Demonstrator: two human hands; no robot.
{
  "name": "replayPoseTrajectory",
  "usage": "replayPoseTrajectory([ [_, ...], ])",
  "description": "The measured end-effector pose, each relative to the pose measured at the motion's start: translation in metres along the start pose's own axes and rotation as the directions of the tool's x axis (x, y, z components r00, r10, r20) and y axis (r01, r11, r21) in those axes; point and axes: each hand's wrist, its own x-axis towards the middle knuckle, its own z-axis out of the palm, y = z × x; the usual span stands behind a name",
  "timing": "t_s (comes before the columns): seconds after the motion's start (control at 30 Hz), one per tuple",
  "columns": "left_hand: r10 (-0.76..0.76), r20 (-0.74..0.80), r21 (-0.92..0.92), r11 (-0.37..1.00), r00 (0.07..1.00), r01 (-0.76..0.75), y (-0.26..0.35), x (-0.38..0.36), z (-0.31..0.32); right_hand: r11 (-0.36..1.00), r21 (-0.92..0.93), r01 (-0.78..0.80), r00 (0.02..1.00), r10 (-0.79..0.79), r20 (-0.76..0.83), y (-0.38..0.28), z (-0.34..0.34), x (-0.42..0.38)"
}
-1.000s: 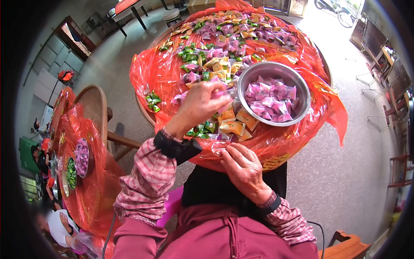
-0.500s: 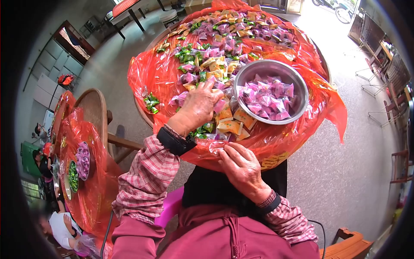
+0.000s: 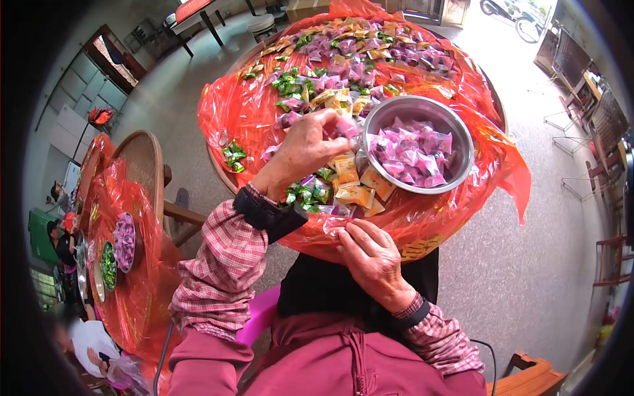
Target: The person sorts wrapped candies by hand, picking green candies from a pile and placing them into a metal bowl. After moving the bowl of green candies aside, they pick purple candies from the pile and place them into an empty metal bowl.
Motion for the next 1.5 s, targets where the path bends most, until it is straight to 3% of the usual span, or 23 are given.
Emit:
replayPoseTrajectory([
  [0.03, 0.003, 0.001, -0.002, 1.0, 1.0, -0.003, -0.004, 0.006, 0.006, 1.0, -0.002, 0.0, 1.0, 0.0, 0.0, 0.0, 0.0, -0.001],
  [0.1, -0.011, 0.066, -0.176, 0.984, 0.998, 0.022, -0.008, 0.016, 0.016, 1.0, 0.0, -0.002, 1.0, 0.002, 0.007, 0.0, -0.001, -0.001],
  [0.17, -0.025, 0.057, -0.118, 0.992, 0.998, 0.031, -0.001, 0.022, 0.021, 1.0, 0.004, -0.003, 1.0, 0.003, 0.013, 0.0, -0.001, 0.0],
  [0.23, -0.149, 0.127, -0.064, 0.985, 0.981, 0.158, 0.012, 0.028, 0.023, 1.0, 0.009, 0.001, 1.0, -0.001, 0.006, 0.0, -0.001, 0.0],
  [0.3, -0.135, 0.123, -0.082, 0.986, 0.983, 0.146, 0.011, 0.038, 0.03, 1.0, 0.012, 0.001, 1.0, -0.001, 0.007, 0.0, -0.001, -0.001],
  [0.37, 0.006, 0.107, -0.342, 0.939, 0.994, 0.031, 0.011, 0.047, 0.035, 1.0, 0.016, -0.001, 1.0, 0.001, 0.006, 0.0, -0.001, 0.0],
  [0.5, 0.034, 0.014, -0.327, 0.945, 0.999, -0.028, 0.009, 0.044, 0.023, 0.999, 0.026, -0.022, 1.0, 0.023, -0.013, 0.0, -0.002, 0.001],
  [0.57, 0.035, 0.008, -0.29, 0.957, 0.999, -0.032, 0.001, 0.033, 0.01, 0.999, 0.037, -0.026, 1.0, 0.026, -0.015, 0.0, -0.002, 0.001],
  [0.67, -0.091, 0.057, -0.152, 0.983, 0.994, 0.099, -0.01, 0.006, -0.01, 1.0, 0.022, -0.02, 1.0, 0.02, -0.015, -0.001, -0.002, 0.002],
  [0.77, -0.083, 0.105, -0.029, 0.996, 0.991, 0.086, -0.024, -0.018, -0.025, 1.0, -0.003, -0.004, 1.0, 0.004, 0.001, 0.0, -0.002, 0.001],
  [0.83, -0.144, 0.087, -0.049, 0.988, 0.986, 0.149, -0.031, -0.032, -0.03, 1.0, -0.004, -0.004, 1.0, 0.004, 0.002, -0.001, -0.002, 0.002],
  [0.97, -0.112, -0.094, 0.159, 0.979, 0.989, 0.126, -0.049, -0.048, -0.048, 1.0, 0.002, -0.002, 1.0, 0.002, 0.0, 0.0, -0.001, 0.001],
  [1.07, -0.22, -0.167, 0.311, 0.914, 0.961, 0.263, -0.064, -0.053, -0.061, 1.0, 0.011, -0.002, 1.0, 0.002, -0.006, 0.0, 0.0, 0.0],
  [1.1, -0.221, -0.17, 0.31, 0.913, 0.96, 0.265, -0.072, -0.054, -0.062, 1.0, 0.015, -0.008, 1.0, 0.008, -0.002, 0.0, 0.0, 0.0],
  [1.17, -0.049, -0.158, 0.52, 0.845, 0.986, 0.125, -0.086, -0.055, -0.063, 1.0, 0.019, -0.012, 1.0, 0.012, 0.004, -0.001, 0.0, 0.001],
  [1.5, -0.155, -0.08, 0.67, 0.723, 0.985, 0.168, -0.109, -0.033, -0.051, 0.998, 0.042, -0.051, 0.999, 0.05, 0.015, -0.003, -0.003, 0.002],
])
